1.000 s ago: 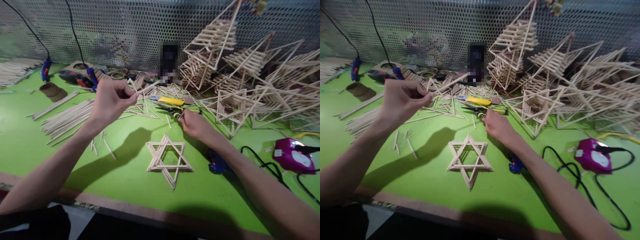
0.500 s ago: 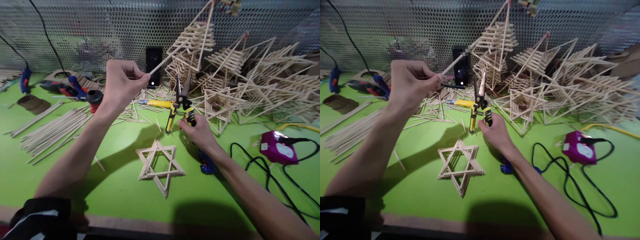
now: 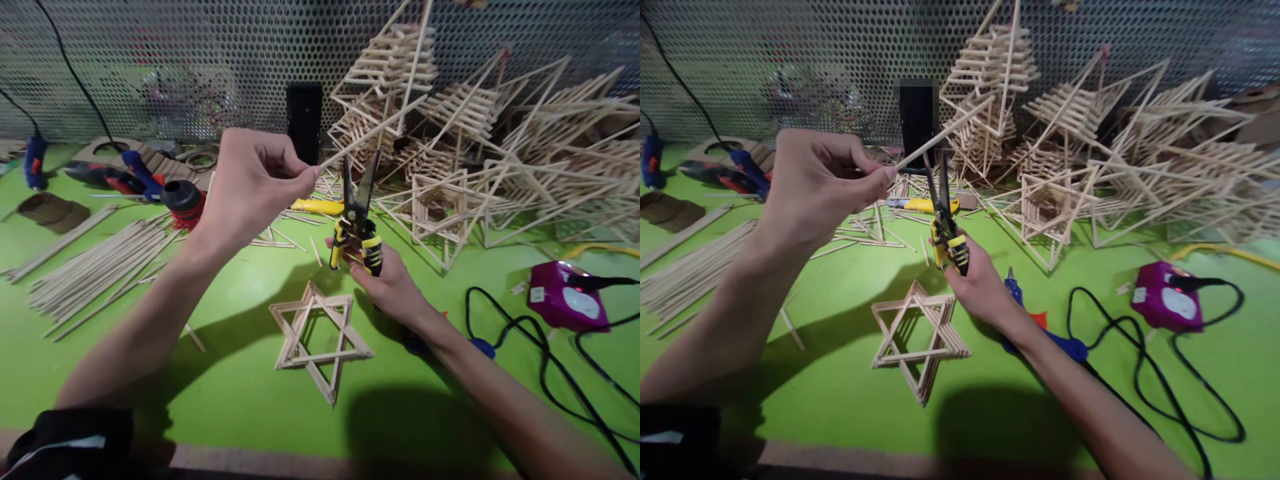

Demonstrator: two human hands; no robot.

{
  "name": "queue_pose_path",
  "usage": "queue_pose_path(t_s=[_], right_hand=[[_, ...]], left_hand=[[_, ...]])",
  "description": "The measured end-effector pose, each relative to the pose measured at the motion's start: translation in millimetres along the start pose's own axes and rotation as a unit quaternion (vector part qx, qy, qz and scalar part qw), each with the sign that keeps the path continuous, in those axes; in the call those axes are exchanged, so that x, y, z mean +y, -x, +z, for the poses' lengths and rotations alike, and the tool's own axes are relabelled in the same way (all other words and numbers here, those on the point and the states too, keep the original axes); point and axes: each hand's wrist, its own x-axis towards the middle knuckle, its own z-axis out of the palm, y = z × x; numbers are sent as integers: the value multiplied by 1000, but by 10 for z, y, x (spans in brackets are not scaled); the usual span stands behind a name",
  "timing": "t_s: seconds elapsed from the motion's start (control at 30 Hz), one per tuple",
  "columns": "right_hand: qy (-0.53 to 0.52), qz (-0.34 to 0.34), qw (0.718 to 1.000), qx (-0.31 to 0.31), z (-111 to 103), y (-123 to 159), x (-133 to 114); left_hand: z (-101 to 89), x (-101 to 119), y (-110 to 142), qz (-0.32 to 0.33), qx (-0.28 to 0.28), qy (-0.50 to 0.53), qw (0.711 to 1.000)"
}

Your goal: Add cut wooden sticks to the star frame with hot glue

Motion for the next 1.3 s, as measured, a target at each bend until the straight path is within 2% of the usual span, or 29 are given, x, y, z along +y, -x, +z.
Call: queue_pose_path(t_s=[0.33, 0.73, 0.9, 1.17, 1.3], right_hand=[[44, -18, 999, 4, 88, 5, -50], [54, -10, 998, 2, 83, -4, -113], [47, -10, 999, 0, 80, -5, -96], [68, 9, 998, 1, 69, -6, -152], [74, 13, 997, -1, 69, -8, -180]], left_hand=[[106, 60, 53, -41, -62, -15, 997], [97, 159, 62, -89, -121, -122, 981], [94, 159, 67, -73, -144, -184, 970], [105, 174, 86, -71, -159, -220, 960], [98, 188, 93, -67, -141, -204, 966]])
